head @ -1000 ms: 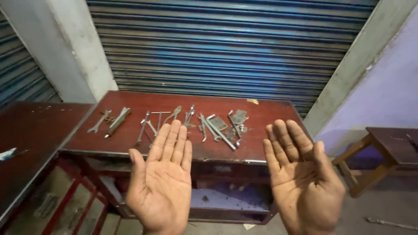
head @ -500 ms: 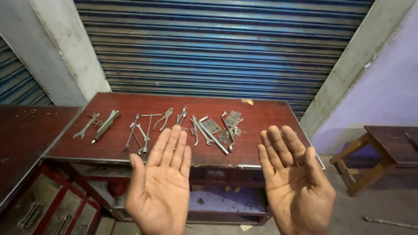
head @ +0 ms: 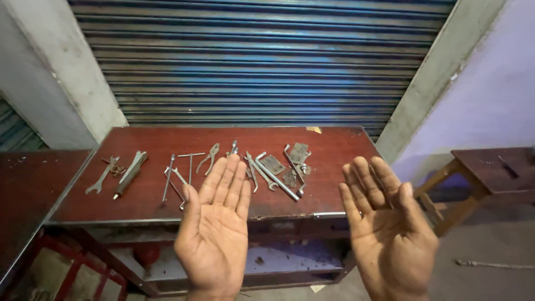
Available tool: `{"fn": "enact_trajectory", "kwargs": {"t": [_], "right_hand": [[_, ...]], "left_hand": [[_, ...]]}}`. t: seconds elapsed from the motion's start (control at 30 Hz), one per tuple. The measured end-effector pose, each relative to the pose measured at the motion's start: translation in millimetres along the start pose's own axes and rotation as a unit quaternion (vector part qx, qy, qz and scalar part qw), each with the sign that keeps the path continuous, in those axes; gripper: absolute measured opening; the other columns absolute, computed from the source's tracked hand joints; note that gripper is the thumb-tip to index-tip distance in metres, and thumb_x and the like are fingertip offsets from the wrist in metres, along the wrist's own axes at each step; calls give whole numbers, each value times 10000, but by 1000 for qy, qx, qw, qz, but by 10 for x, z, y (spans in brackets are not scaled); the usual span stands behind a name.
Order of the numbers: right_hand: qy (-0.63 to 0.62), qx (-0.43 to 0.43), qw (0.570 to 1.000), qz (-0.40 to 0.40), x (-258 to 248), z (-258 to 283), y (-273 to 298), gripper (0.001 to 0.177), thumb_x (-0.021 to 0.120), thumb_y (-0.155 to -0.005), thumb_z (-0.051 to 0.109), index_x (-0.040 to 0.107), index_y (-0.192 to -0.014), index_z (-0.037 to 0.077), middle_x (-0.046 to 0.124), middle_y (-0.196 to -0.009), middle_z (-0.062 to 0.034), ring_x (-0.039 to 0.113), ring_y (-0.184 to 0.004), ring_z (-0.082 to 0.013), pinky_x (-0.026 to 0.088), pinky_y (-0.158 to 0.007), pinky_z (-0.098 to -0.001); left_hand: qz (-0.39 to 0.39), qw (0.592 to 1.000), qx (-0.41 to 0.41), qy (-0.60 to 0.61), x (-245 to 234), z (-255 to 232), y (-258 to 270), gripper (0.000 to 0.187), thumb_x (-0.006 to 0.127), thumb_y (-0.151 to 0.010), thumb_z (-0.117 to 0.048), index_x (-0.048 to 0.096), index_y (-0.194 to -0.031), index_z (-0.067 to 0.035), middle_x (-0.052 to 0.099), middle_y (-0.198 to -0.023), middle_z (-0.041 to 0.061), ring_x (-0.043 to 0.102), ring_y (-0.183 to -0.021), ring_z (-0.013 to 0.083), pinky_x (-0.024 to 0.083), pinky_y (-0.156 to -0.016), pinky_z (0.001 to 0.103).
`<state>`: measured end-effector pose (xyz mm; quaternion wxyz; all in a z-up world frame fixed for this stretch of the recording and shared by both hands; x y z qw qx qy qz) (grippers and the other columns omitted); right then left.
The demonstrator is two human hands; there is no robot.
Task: The person picks up various metal tools and components from a table, shows them to the camera, and places them into different drawers of a storage cabinet.
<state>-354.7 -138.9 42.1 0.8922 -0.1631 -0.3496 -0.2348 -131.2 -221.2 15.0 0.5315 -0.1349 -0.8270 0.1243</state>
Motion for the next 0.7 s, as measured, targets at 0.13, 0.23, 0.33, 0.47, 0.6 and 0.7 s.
{"fn": "enact_trajectory", "kwargs": {"t": [0.13,0.23,0.33,0.47,0.6,0.7], "right_hand": [[-13,-19,1000,10,1,-3,3,519,330,-1070,331,476,-1422,-22,518,-1497,-213,447,-1488,-367,313,-1251,-514],[1,-18,1000,0,-56,-9,-15,532,334,-1064,336,470,-1436,-19,505,-1517,-206,439,-1490,-359,301,-1247,-513],[12,-22,999,21,-106,2,-137,583,346,-1054,366,425,-1476,-28,460,-1566,-200,395,-1520,-339,274,-1256,-505],[5,-41,992,117,-128,12,-345,705,395,-1061,447,331,-1521,-83,373,-1624,-236,314,-1564,-359,226,-1287,-501],[-477,112,829,270,9,58,-435,884,355,-1126,545,166,-1561,-201,184,-1652,-370,142,-1564,-444,124,-1297,-559],[-81,-17,979,184,-198,86,-616,1062,458,-993,659,123,-1607,-140,139,-1710,-268,130,-1651,-377,133,-1330,-498]], "left_hand": [[-2,1000,-14,-4,-32,85,-39,798,350,-1061,-456,245,-1553,164,326,-1645,336,307,-1562,382,228,-1267,482],[-2,1000,-22,-11,-37,153,-67,809,364,-1054,-461,224,-1564,151,302,-1660,328,278,-1576,374,209,-1273,479],[-14,999,-26,-23,-50,210,-155,845,365,-1038,-494,191,-1580,131,255,-1686,301,230,-1593,354,180,-1268,467],[-2,1000,-11,-24,-5,264,-251,902,389,-1038,-530,140,-1588,141,186,-1710,319,178,-1611,373,153,-1282,467],[17,1000,-6,19,26,376,-382,976,441,-1032,-571,126,-1579,174,161,-1707,362,158,-1624,403,135,-1309,467],[64,980,-27,184,-46,348,-412,1024,447,-1062,-616,116,-1611,182,132,-1734,357,124,-1642,395,111,-1334,471]]}}
Point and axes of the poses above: each hand's wrist, its own y-axis away from the middle knuckle, its own x-axis out of the palm, z = x × y, the point moved 8 cm from there along -y, towards the middle knuckle
